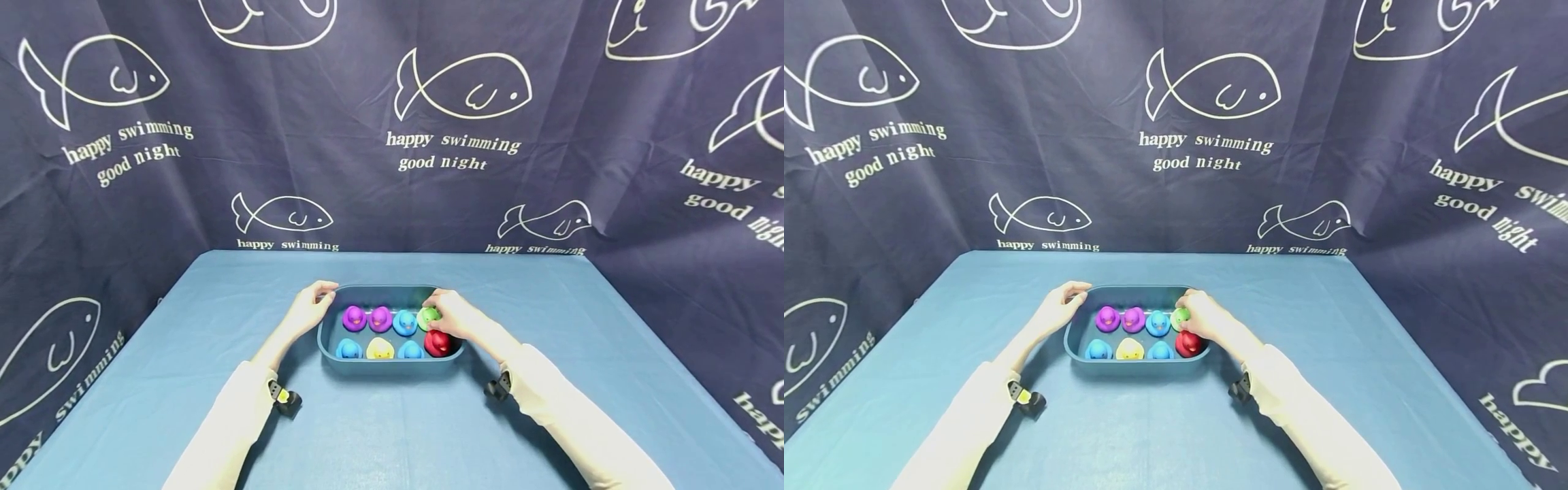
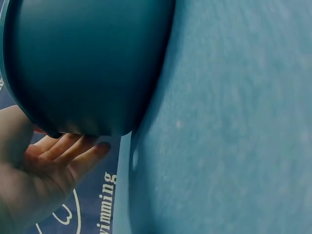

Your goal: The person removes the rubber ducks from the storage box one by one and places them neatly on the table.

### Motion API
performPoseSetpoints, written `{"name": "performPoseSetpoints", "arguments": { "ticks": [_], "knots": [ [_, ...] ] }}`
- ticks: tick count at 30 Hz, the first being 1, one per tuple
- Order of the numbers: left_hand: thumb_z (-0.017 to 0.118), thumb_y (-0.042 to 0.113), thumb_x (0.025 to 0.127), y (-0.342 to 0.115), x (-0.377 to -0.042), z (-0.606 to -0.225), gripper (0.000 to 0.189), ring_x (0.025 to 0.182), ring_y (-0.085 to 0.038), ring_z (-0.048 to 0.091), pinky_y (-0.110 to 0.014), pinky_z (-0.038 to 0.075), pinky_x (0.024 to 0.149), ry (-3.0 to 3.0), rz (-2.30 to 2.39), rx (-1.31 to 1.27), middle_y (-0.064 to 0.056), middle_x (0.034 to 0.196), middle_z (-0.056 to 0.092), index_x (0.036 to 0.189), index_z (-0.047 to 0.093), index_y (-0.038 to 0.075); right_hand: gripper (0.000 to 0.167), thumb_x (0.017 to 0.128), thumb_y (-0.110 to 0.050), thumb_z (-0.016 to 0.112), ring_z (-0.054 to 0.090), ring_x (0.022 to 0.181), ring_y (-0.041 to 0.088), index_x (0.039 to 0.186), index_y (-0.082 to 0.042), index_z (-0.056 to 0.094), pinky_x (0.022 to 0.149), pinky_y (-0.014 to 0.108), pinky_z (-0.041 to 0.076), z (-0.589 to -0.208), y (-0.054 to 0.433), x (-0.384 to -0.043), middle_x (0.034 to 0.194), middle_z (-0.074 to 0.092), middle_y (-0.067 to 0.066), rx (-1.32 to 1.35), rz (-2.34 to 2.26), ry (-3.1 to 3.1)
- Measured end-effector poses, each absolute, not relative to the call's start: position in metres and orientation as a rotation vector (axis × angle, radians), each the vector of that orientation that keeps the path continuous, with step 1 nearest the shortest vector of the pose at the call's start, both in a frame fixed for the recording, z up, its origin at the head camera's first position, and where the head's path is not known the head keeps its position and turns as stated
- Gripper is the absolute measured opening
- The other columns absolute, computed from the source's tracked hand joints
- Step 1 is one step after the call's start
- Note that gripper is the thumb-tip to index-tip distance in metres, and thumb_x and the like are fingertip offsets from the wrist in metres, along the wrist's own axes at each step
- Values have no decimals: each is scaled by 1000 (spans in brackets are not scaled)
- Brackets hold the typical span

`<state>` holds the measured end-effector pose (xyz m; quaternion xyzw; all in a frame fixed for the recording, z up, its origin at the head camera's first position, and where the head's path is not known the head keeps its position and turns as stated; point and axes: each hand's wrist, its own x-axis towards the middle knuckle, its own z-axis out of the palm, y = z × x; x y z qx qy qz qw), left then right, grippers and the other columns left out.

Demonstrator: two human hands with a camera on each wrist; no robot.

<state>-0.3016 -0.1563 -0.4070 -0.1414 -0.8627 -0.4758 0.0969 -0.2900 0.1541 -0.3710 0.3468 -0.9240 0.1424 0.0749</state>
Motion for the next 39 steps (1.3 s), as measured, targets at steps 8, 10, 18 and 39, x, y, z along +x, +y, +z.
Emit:
{"name": "performPoseSetpoints", "arguments": {
  "ticks": [8, 10, 18, 39],
  "knots": [
    [57, 12, 91, -153, -303, -410, 29, 103, -33, 61, -44, 46, 90, -2545, -1408, -378, -22, 114, 64, 116, 59, -2, 26, 71, -4, 77, 58, 80, 21, 96, 2, 70, 71, 31, 49, -372, 152, -288, 88, 65, 12, 988, 456, -2789],
    [58, 11, 91, -153, -303, -411, 29, 102, -32, 62, -44, 47, 89, -2551, -1391, -367, -21, 114, 64, 117, 59, -1, 29, 72, -4, 77, 59, 82, 22, 98, 3, 69, 74, 33, 50, -373, 151, -289, 91, 66, 13, 988, 449, -2786],
    [56, 9, 92, -153, -304, -414, 25, 103, -32, 63, -43, 48, 89, -2535, -1405, -326, -20, 113, 66, 115, 62, 0, 29, 72, -6, 78, 58, 81, 22, 97, 3, 68, 72, 32, 50, -373, 151, -287, 91, 62, 13, 980, 440, -2796],
    [55, 11, 92, -154, -303, -413, 26, 93, -28, 63, -27, 48, 69, -2551, -1449, -322, -19, 111, 66, 116, 62, 2, 27, 74, -3, 75, 62, 78, 22, 99, 4, 66, 70, 32, 52, -373, 156, -289, 91, 66, 13, 1021, 592, -2684]
  ]
}}
